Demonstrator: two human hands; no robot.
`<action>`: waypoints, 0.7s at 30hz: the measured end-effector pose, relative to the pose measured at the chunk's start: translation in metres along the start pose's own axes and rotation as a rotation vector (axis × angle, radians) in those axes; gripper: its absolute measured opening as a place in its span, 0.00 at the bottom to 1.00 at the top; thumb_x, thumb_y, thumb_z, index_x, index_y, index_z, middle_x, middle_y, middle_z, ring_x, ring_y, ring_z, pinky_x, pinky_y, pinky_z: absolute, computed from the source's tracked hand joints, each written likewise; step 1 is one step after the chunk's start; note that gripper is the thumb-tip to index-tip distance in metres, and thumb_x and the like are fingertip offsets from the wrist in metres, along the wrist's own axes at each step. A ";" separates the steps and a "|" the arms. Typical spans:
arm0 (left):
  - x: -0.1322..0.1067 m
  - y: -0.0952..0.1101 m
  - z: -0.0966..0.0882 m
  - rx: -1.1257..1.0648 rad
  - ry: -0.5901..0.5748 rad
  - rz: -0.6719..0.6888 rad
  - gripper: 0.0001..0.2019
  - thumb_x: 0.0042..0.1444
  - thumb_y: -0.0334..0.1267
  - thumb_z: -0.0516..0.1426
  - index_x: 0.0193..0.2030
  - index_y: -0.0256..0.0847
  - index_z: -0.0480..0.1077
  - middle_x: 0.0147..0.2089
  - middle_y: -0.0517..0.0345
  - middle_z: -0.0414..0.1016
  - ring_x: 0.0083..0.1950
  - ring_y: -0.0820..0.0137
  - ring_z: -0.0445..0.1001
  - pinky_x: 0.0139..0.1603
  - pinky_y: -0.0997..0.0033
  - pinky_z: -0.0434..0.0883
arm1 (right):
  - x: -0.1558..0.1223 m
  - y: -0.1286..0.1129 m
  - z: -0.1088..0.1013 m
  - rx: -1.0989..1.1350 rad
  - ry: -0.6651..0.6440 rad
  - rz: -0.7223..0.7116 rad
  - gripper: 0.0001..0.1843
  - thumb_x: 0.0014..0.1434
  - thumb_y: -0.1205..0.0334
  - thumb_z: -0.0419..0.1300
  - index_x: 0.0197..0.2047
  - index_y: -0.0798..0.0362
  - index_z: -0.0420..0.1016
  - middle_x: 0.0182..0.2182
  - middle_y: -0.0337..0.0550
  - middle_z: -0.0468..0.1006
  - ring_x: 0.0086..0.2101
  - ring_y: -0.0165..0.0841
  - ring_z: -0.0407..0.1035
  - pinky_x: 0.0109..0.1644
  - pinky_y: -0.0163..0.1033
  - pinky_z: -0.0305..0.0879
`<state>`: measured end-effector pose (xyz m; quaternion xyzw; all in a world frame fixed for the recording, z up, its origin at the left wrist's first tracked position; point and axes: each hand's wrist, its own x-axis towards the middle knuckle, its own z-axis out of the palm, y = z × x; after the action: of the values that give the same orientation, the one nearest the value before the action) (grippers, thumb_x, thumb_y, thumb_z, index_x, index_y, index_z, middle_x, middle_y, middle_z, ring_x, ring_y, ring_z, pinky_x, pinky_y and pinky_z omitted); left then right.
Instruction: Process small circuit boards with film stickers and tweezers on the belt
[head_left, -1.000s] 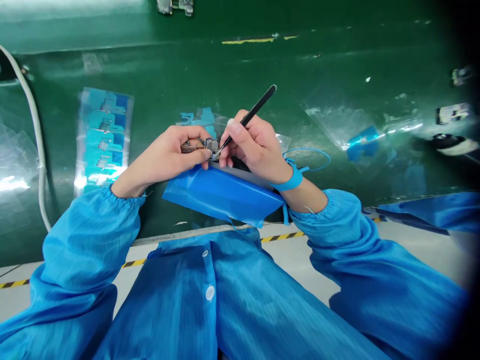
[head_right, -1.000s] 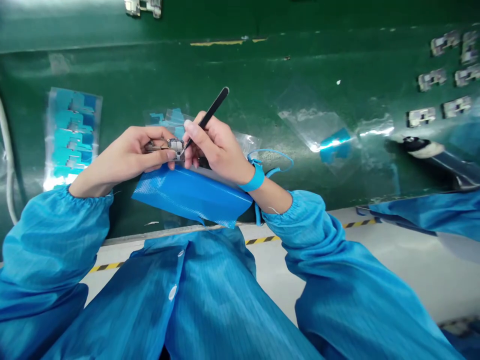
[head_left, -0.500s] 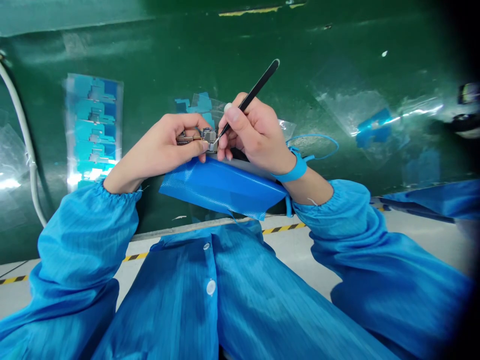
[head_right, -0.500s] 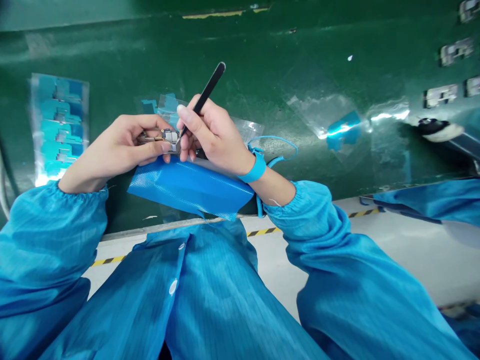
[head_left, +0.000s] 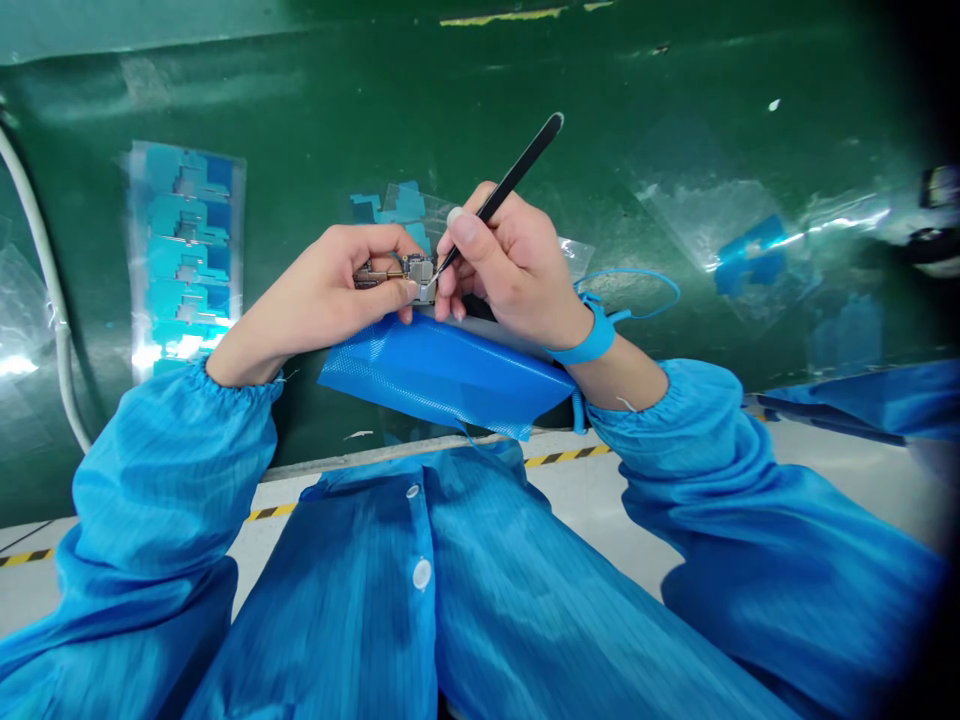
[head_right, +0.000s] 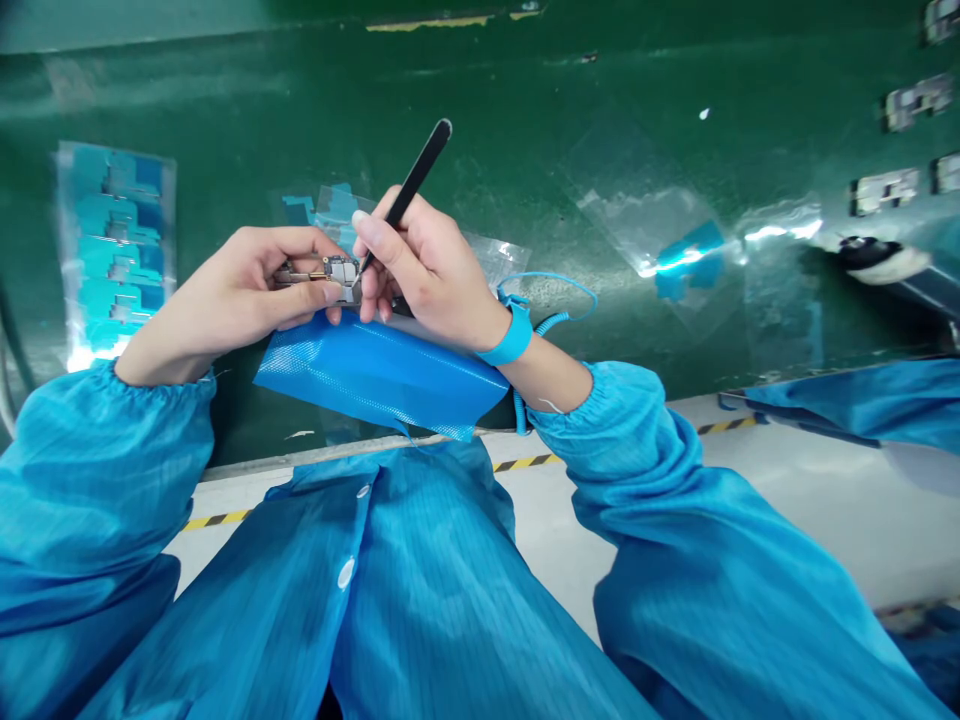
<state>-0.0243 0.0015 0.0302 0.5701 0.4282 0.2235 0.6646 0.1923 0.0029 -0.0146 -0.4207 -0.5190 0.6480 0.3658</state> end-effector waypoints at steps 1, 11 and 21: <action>0.000 0.000 0.000 -0.004 0.001 -0.001 0.05 0.67 0.25 0.68 0.41 0.36 0.79 0.35 0.56 0.83 0.36 0.71 0.81 0.40 0.73 0.76 | 0.000 0.000 0.000 -0.002 0.005 0.005 0.30 0.67 0.27 0.66 0.41 0.48 0.74 0.22 0.30 0.77 0.25 0.27 0.80 0.27 0.29 0.72; -0.001 -0.005 -0.001 0.018 0.002 0.024 0.03 0.68 0.28 0.68 0.43 0.36 0.79 0.37 0.55 0.84 0.36 0.72 0.81 0.40 0.75 0.75 | 0.000 0.004 -0.002 -0.010 -0.028 -0.035 0.28 0.70 0.29 0.64 0.43 0.48 0.72 0.23 0.28 0.77 0.25 0.25 0.80 0.28 0.26 0.72; -0.001 -0.009 0.002 -0.010 0.006 0.066 0.09 0.64 0.36 0.72 0.45 0.37 0.80 0.40 0.54 0.85 0.44 0.64 0.86 0.48 0.69 0.80 | 0.003 0.009 -0.001 0.054 -0.067 -0.146 0.27 0.71 0.32 0.65 0.43 0.49 0.69 0.23 0.25 0.75 0.22 0.23 0.79 0.23 0.23 0.70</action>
<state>-0.0252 -0.0030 0.0221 0.5798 0.4100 0.2491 0.6585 0.1915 0.0042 -0.0239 -0.3498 -0.5428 0.6470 0.4056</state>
